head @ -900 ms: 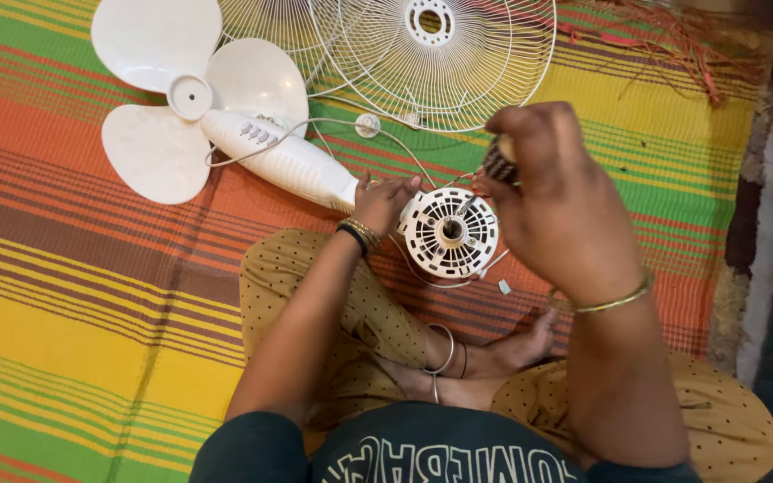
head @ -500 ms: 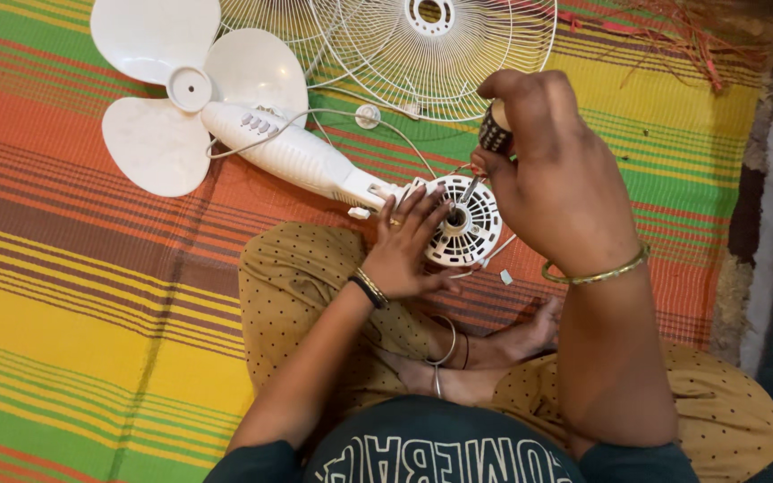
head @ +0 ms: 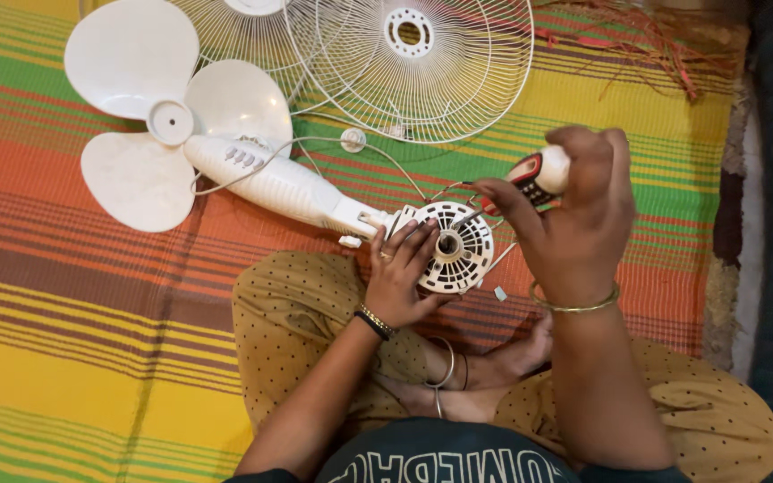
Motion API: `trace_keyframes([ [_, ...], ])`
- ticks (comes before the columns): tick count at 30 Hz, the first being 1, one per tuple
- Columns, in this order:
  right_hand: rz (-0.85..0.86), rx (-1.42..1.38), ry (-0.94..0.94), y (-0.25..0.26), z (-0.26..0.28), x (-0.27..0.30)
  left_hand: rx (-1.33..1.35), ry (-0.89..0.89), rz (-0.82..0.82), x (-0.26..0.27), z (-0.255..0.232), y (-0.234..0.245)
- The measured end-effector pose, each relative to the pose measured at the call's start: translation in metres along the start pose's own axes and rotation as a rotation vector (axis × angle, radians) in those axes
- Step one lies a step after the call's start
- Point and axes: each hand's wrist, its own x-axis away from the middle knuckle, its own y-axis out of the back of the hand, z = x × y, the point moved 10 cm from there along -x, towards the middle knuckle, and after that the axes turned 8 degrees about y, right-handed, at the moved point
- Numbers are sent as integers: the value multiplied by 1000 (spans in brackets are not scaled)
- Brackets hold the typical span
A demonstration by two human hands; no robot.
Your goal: The person assembles a white pedestal fan by attaching the motor housing to the neck and securing it with a screwdriver. They then attach the front wire cage to the motor assembly.
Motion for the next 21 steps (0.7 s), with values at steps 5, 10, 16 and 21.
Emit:
trace_keyframes([
  [5, 143, -914, -207, -20, -22, -10, -4, -35, -39, 5, 0, 4],
  [10, 55, -141, 43, -6, -7, -11, -12, -47, -35, 3, 2, 3],
  [16, 21, -254, -40, -8, -16, -8, 6, -45, -46, 1, 1, 5],
  [21, 191, -792, -314, -23, -20, -3, 4, -37, -60, 4, 2, 2],
])
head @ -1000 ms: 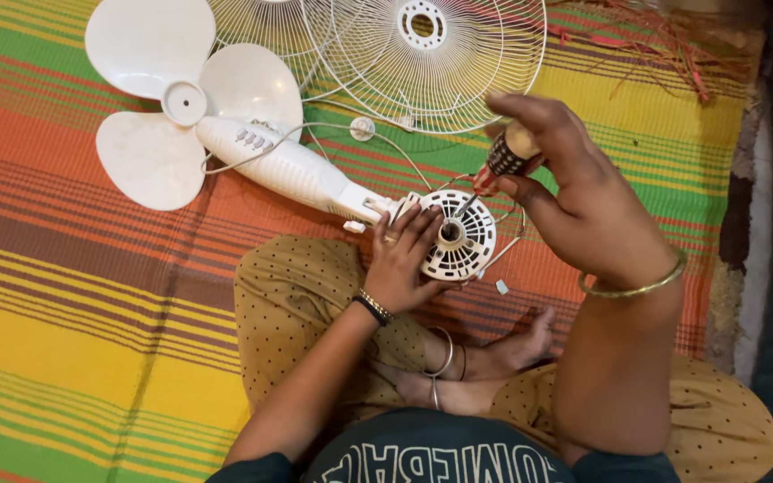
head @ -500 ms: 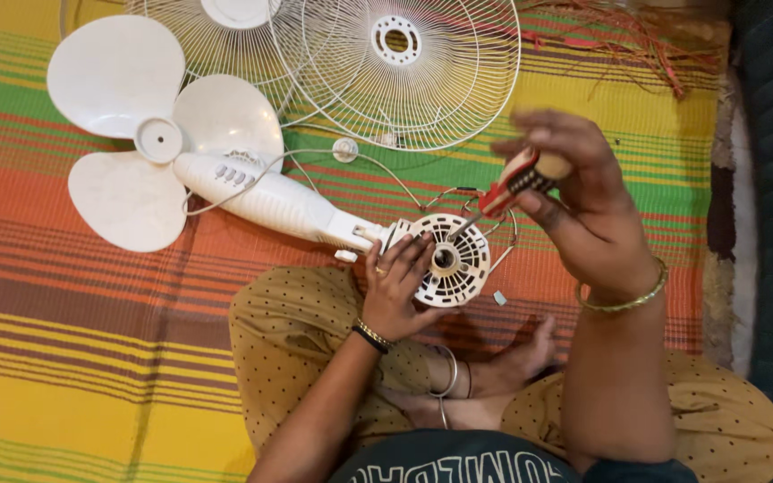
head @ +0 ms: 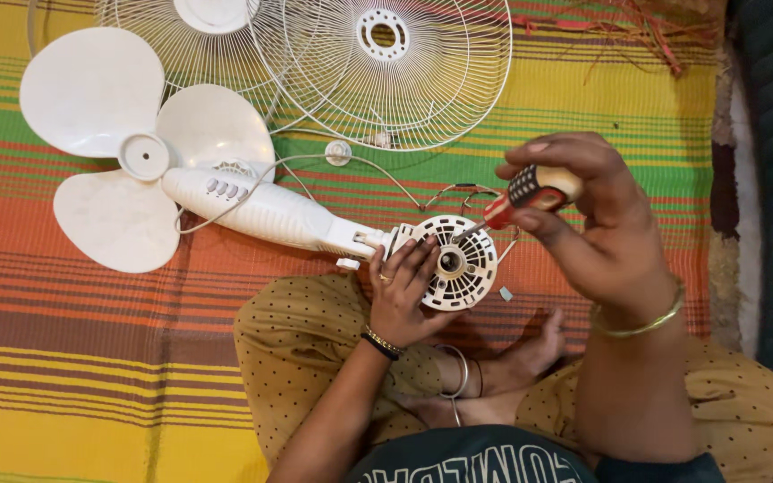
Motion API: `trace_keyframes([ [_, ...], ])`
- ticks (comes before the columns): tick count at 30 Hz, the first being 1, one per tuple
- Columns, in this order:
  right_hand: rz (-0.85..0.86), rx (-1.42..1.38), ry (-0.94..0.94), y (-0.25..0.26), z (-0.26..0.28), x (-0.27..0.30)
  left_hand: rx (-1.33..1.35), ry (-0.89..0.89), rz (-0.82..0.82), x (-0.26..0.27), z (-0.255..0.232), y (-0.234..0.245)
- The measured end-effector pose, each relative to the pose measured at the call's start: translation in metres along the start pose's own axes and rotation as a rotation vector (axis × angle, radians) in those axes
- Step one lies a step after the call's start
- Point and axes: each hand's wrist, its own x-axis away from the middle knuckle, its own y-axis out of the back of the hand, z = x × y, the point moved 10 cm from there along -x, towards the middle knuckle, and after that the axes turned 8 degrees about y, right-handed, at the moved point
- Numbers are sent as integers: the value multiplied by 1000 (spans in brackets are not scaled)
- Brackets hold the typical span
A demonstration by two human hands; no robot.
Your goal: The person assembles a white pedestal fan by attaching the motor housing to the neck and securing it with a screwdriver. They then attach the front wire cage to the motor assembly.
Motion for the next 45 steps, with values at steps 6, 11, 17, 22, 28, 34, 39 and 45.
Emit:
trace_keyframes([
  [6, -306, 818, 109, 9, 27, -5, 7, -3, -18, -5, -3, 4],
  [11, -7, 102, 60, 2, 19, -11, 19, 1, 11, -3, -1, 3],
  [17, -5, 616, 289, -14, 38, -3, 13, 1, -6, -6, 0, 1],
  [22, -278, 921, 223, -6, 40, -1, 11, -2, -4, -10, -2, 1],
  [28, 141, 570, 500, -26, 78, -9, 28, 34, -7, -7, -1, 3],
  [34, 141, 846, 247, -27, 51, -12, -52, 42, 30, -19, 7, -11],
  [39, -165, 991, 169, -5, 34, -10, -119, 106, 30, -30, 14, -26],
  [45, -270, 1140, 111, -7, 34, -17, -306, 187, 125, -33, 25, -38],
])
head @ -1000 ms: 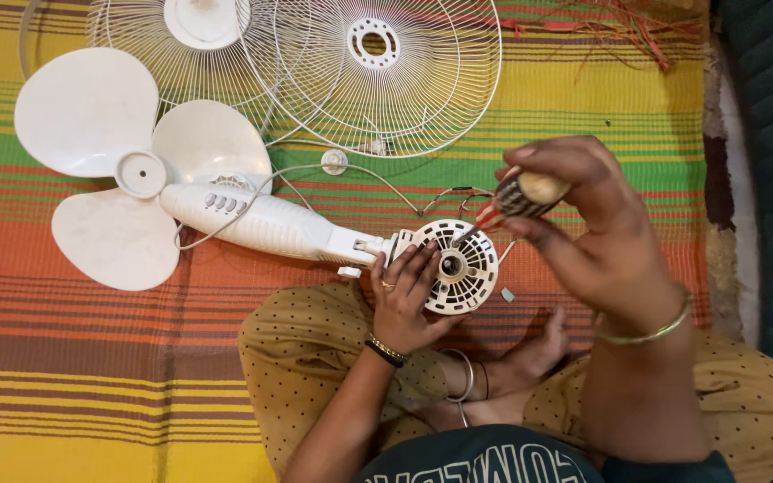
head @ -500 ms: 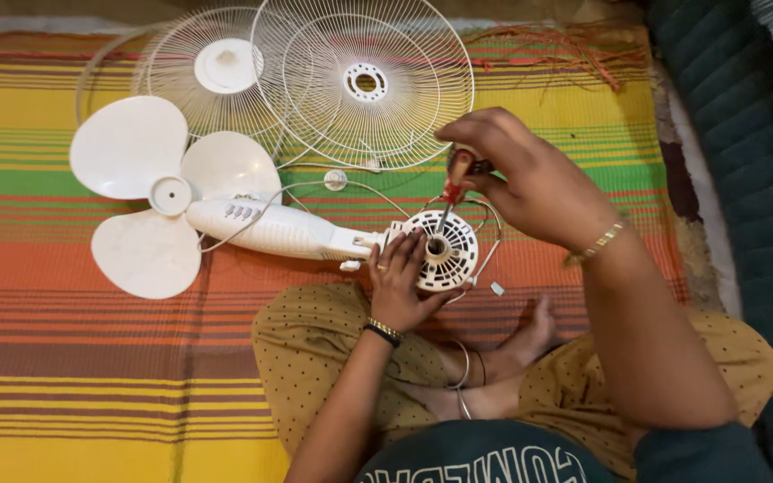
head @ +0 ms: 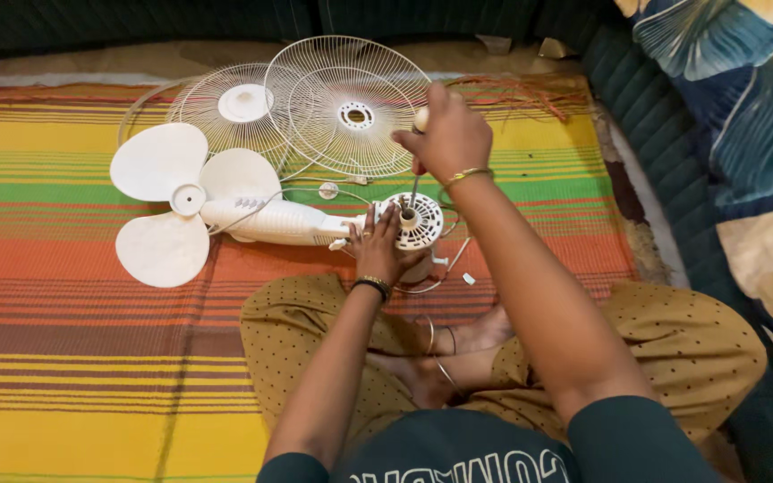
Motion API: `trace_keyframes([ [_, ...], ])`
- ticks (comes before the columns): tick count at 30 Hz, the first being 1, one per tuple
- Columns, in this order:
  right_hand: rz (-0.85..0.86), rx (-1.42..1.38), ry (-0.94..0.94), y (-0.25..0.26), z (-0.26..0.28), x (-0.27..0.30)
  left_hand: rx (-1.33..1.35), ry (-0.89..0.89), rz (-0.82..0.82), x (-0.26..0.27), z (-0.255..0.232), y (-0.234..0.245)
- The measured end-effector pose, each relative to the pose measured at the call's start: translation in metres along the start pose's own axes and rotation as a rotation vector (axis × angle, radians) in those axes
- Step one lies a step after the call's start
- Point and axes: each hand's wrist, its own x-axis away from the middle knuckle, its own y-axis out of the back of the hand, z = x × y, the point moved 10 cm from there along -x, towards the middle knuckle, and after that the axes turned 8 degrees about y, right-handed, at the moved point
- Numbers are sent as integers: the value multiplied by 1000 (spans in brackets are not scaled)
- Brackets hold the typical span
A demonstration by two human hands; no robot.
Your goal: The person assembles a white pedestal fan by attaching the motor housing to the neck and securing it with a screwdriver. They then attach the front wire cage to the motor assembly.
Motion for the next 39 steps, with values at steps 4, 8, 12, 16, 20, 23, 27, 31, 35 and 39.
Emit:
trace_keyframes([
  [4, 191, 112, -112, -15, -7, -2, -105, -31, 30, -5, 0, -6],
  [8, 150, 60, -59, 0, -33, 11, -135, 37, 208, -11, 5, -12],
  [12, -130, -30, 52, 35, -60, 41, -12, 143, 379, -25, 10, -13],
  [16, -418, -143, 82, 82, -109, 61, 386, 244, 305, -40, 21, 1],
  [20, -509, -534, -167, 81, -193, 71, 374, 260, 292, -58, 28, 6],
  [23, -428, -906, -515, 20, -251, 90, 343, 234, 278, -70, 21, 4],
  [27, -450, -757, -494, -37, -277, 116, 392, 322, 265, -63, 28, 1],
  [31, -618, -1341, -931, -139, -313, 175, 408, 388, 137, -55, 27, 3],
  [35, -727, -1459, -1412, -213, -324, 234, 154, 317, -167, -54, 6, 12],
  [39, -434, -1111, -1413, -228, -331, 260, 151, 168, -382, -41, -8, 23],
])
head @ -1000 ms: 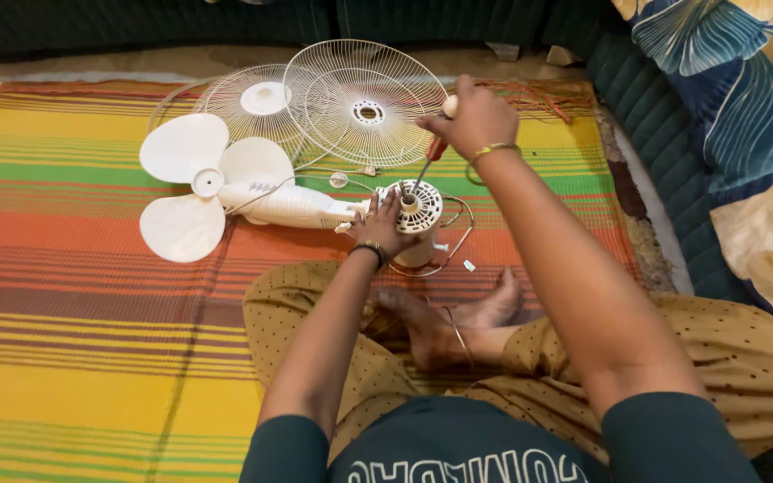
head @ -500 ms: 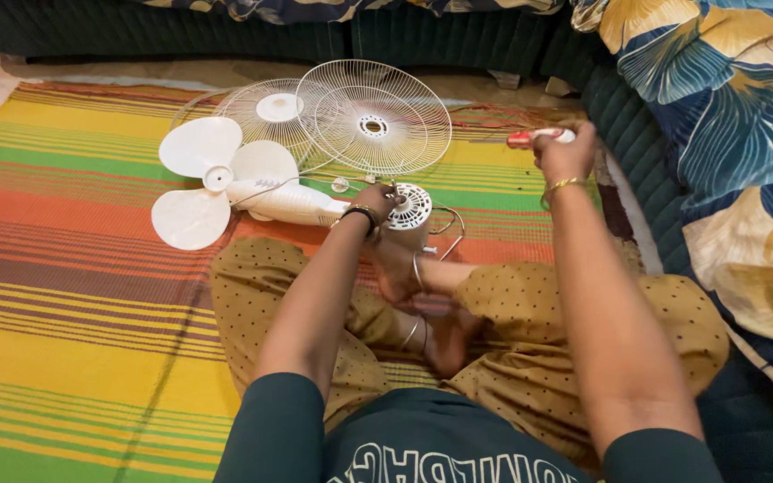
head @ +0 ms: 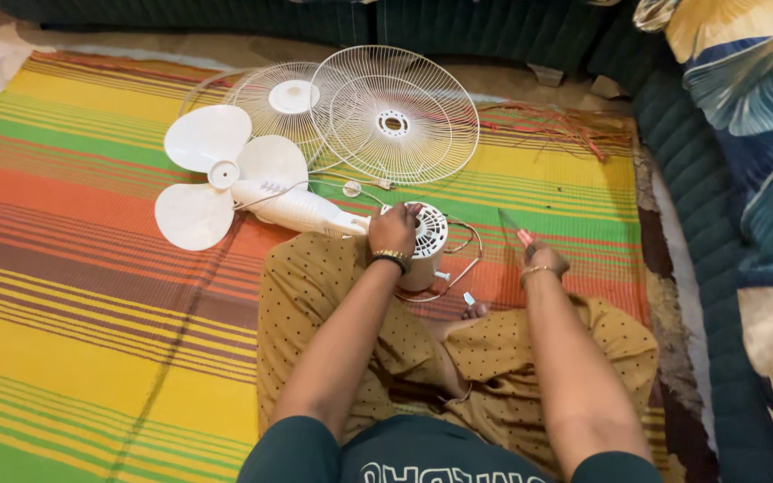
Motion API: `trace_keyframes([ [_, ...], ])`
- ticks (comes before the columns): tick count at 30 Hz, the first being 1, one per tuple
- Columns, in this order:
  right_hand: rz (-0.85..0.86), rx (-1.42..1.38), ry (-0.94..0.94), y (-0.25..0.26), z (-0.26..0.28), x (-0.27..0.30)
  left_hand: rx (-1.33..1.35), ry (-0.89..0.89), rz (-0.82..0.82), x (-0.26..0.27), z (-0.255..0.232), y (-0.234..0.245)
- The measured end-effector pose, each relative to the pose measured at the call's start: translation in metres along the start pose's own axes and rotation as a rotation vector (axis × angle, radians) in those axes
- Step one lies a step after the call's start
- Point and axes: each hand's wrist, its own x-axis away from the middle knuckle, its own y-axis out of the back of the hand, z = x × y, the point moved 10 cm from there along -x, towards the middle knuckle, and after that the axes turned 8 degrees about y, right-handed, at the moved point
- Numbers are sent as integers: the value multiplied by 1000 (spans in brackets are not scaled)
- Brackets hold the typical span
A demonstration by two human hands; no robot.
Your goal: The person assembles a white pedestal fan by attaching the motor housing to the neck and securing it with a screwdriver. They then attach the front wire cage to the motor assembly.
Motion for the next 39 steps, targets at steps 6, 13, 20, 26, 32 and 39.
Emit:
trace_keyframes([
  [6, 121, 993, 870, -55, 80, 86, 353, 68, 83, 7, -10, 27],
  [13, 1109, 846, 993, -131, 72, 253, 443, -117, 224, 4, -37, 41],
  [20, 937, 1064, 875, -129, 66, 270, 565, -155, 344, 14, -35, 45],
  [26, 953, 1222, 855, -128, 62, 276, 595, -224, 342, 15, -38, 56],
  [32, 927, 1213, 843, -124, 61, 275, 616, -239, 374, 18, -39, 50],
  [39, 915, 1178, 882, -115, 58, 269, 548, -194, 426, 23, -49, 50],
])
